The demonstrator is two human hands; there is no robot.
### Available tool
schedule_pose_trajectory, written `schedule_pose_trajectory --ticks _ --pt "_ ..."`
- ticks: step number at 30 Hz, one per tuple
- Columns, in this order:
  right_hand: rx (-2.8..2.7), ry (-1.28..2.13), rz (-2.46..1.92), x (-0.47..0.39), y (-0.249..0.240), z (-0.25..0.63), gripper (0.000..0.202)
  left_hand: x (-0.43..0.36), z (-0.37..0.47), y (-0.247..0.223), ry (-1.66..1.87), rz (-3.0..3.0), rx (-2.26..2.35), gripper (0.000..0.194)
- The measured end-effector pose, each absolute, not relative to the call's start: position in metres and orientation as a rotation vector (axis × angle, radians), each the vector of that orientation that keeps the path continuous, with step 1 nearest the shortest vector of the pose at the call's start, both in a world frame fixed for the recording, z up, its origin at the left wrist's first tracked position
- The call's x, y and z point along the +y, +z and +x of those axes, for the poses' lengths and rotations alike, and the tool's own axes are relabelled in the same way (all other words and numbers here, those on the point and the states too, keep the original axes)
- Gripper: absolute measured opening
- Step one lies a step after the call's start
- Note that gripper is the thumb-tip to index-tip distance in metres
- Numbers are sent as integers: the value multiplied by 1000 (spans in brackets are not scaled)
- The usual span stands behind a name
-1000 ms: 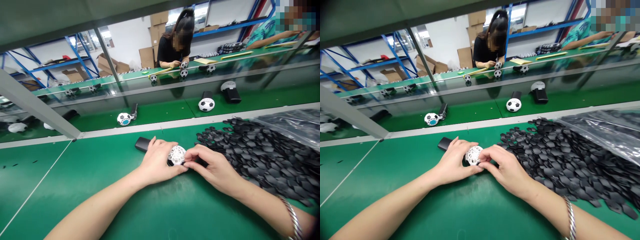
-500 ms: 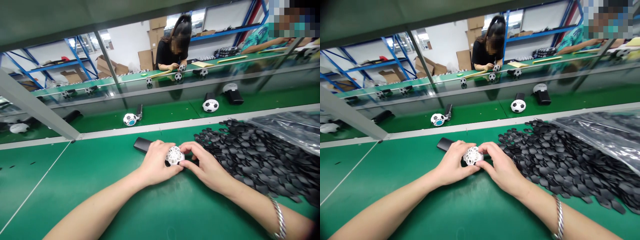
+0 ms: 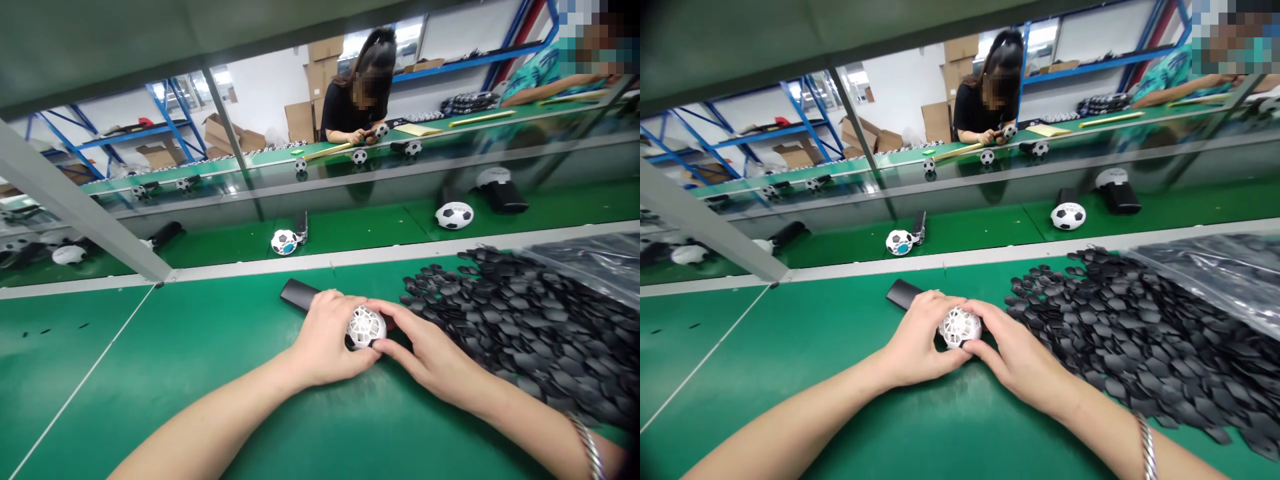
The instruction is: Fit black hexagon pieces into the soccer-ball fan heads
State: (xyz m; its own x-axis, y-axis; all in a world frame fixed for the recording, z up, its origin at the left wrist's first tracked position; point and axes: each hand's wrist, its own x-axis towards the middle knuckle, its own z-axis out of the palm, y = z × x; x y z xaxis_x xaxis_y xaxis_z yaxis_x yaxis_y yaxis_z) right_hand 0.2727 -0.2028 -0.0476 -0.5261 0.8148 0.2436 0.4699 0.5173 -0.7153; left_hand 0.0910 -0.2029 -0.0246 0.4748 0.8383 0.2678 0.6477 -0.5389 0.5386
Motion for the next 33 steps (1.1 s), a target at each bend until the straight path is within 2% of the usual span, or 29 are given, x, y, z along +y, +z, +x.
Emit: schedule_pose_trajectory --ticks 3,5,9,15,20,22,25,28,33 --pt "-2142 871 -1067 -199 -42 274 33 -200 88 -25 668 2364 1229 50" --pt "-2134 866 -1160 -197 -35 279 20 -195 83 -22 600 2363 1180 56" --pt "-2320 652 -1269 -202 -29 289 9 -189 70 -14 439 2345 1145 65" --pt "-2646 278 -1178 -213 -42 278 16 -203 77 -19 454 2214 1525 71" --pt "-2751 -65 -1080 -217 -51 272 26 -202 80 -26 537 2176 1304 61" --pt "-2699 -6 -1133 -216 -51 275 29 -199 77 -26 576 2123 1203 63" --pt "-2519 291 -1187 -212 -46 282 31 -196 74 -27 650 2076 1112 62" --pt "-2356 560 -1153 -209 -36 287 25 -196 74 -29 651 2086 995 58" --pt "-2209 780 -1190 -208 -25 287 15 -198 77 -27 580 2149 846 60"
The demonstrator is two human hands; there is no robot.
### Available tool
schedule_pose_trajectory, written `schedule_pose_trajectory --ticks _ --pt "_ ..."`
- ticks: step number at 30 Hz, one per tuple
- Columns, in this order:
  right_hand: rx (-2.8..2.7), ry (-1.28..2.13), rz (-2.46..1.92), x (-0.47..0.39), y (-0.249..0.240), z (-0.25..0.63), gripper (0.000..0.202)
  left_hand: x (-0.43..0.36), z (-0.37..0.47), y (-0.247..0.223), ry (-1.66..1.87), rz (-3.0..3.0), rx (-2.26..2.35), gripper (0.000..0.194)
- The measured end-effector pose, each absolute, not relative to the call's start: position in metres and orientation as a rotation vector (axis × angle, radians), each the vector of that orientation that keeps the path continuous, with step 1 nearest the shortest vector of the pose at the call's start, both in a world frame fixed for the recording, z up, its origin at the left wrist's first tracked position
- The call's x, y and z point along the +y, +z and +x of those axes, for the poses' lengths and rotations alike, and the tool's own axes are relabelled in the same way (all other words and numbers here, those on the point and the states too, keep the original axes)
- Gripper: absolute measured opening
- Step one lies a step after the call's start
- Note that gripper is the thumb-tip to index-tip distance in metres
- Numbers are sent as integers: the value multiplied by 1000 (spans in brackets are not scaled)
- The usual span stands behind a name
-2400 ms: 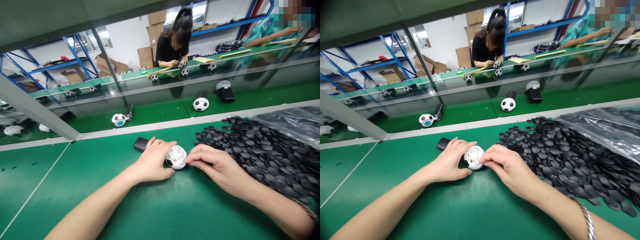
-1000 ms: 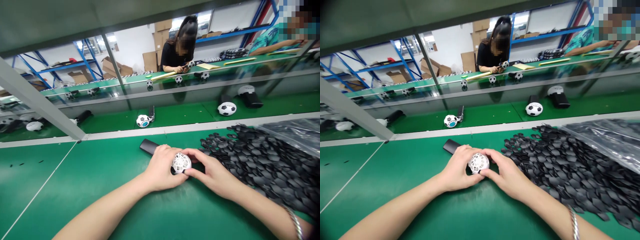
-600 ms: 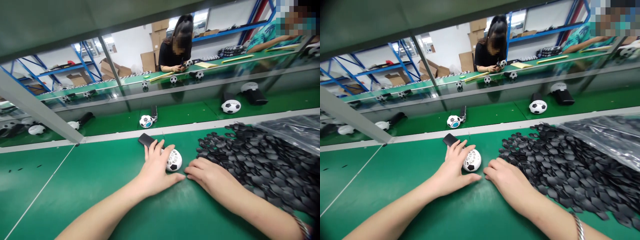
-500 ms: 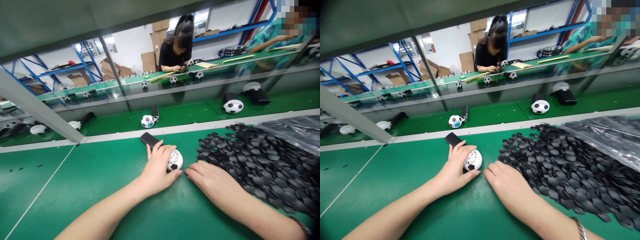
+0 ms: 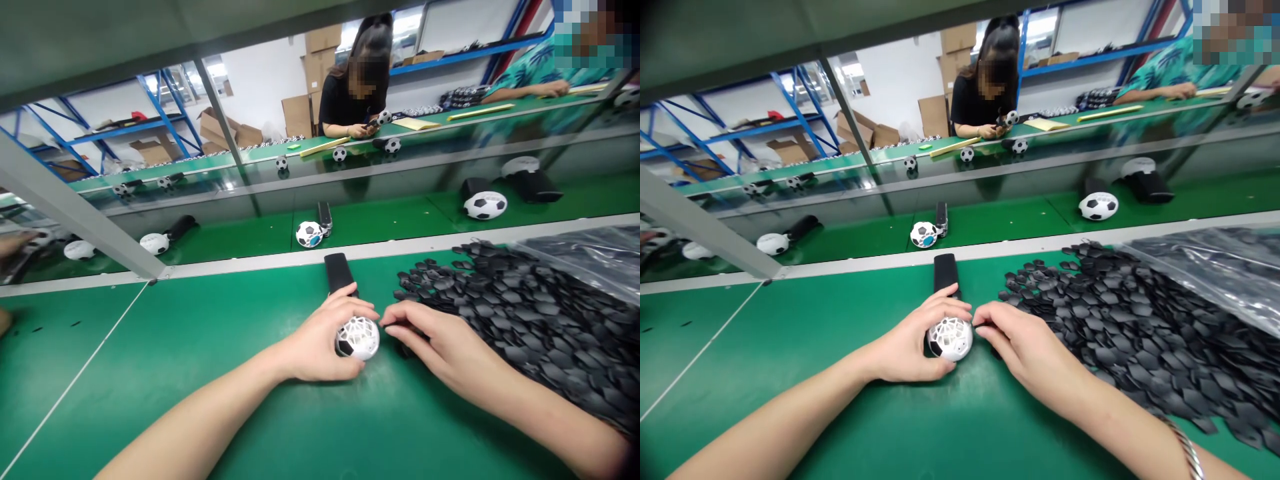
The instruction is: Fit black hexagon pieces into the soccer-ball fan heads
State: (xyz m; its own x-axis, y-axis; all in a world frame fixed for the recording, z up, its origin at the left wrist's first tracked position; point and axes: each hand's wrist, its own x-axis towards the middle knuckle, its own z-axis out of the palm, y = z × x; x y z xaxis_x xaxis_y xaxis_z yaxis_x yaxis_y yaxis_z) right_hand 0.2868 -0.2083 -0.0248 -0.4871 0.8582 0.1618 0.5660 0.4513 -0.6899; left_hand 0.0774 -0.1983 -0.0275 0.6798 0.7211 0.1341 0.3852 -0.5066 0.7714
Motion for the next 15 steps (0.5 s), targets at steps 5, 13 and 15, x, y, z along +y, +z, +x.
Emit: schedule_pose_trajectory --ticks 5,13,15 --pt "-2040 1029 -1238 -209 -27 289 16 -202 81 -23 538 2202 848 60" --pt "-1943 1167 -1164 -210 -22 285 15 -206 82 -25 597 2220 924 60" --pt "-1953 1235 -1182 -212 -22 283 14 -206 82 -26 629 2209 928 60"
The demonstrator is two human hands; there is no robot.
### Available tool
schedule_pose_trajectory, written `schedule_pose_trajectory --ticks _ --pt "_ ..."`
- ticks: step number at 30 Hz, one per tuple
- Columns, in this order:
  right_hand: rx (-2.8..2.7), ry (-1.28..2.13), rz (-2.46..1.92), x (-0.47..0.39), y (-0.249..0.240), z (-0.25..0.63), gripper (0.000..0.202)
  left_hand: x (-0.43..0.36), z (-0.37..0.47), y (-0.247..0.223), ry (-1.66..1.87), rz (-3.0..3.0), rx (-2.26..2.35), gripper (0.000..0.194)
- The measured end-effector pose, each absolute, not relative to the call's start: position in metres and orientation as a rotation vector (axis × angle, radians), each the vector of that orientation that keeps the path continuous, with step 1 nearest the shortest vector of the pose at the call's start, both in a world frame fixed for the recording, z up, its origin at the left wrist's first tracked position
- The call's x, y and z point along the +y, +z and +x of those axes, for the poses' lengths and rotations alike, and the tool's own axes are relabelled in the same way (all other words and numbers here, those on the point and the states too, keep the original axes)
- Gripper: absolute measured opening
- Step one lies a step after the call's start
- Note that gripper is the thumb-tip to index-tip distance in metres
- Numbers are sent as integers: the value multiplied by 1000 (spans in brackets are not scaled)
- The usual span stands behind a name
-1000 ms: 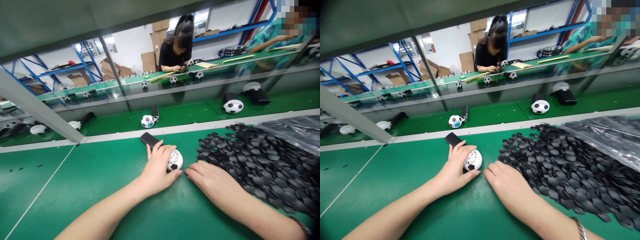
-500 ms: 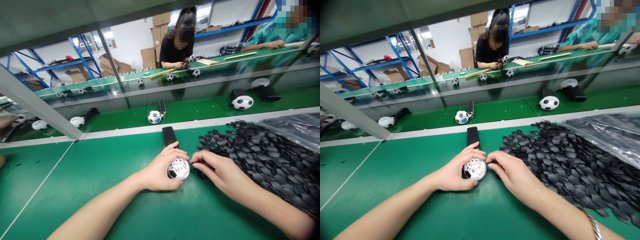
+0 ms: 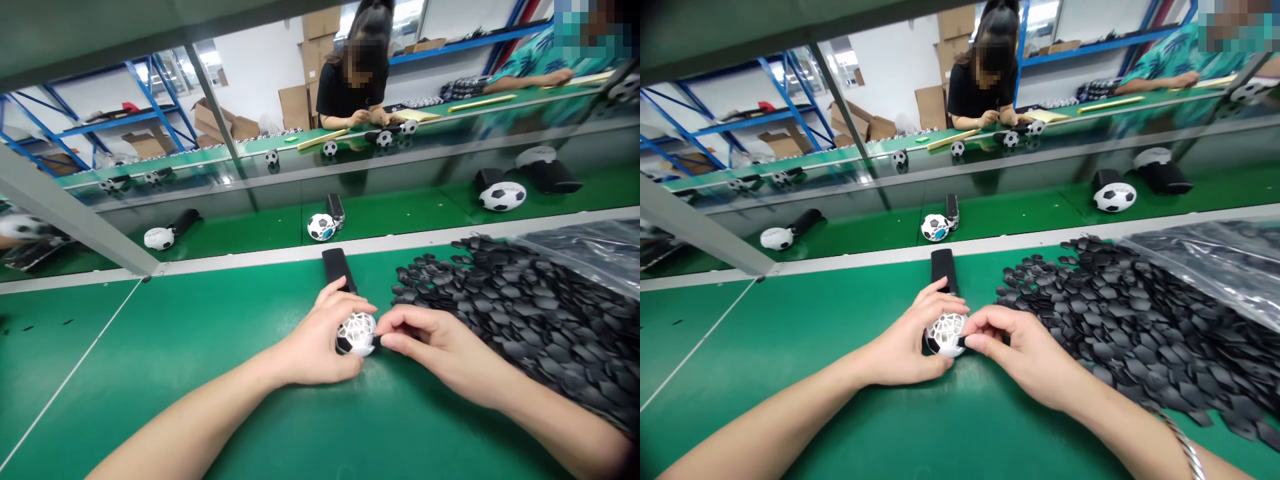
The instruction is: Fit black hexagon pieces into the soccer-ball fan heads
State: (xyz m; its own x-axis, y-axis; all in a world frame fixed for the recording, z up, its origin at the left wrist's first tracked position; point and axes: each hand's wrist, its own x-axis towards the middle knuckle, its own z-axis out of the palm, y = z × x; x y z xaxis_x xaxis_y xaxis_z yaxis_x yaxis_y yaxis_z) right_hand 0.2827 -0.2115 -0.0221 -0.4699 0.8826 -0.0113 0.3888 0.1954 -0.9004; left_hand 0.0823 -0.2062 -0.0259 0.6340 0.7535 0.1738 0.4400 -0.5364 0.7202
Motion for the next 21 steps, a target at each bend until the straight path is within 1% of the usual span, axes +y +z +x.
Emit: schedule_pose_trajectory --ticks 4,7,11,14,18,21 --pt "-1950 1198 -1225 -215 -25 279 14 -207 86 -27 654 2159 956 56" --pt "-1961 1141 -1237 -216 -29 277 16 -207 91 -28 729 2112 991 48" --pt "-1964 1219 -1216 -214 -29 278 15 -209 95 -30 802 2097 1023 39" --pt "-2058 1233 -1217 -212 -24 284 12 -207 91 -30 775 2109 1016 39" --pt "-2293 1163 -1175 -212 -23 289 4 -199 82 -30 704 2134 973 41" --pt "-2501 925 -1109 -216 -30 284 11 -195 78 -30 671 2114 1010 44"
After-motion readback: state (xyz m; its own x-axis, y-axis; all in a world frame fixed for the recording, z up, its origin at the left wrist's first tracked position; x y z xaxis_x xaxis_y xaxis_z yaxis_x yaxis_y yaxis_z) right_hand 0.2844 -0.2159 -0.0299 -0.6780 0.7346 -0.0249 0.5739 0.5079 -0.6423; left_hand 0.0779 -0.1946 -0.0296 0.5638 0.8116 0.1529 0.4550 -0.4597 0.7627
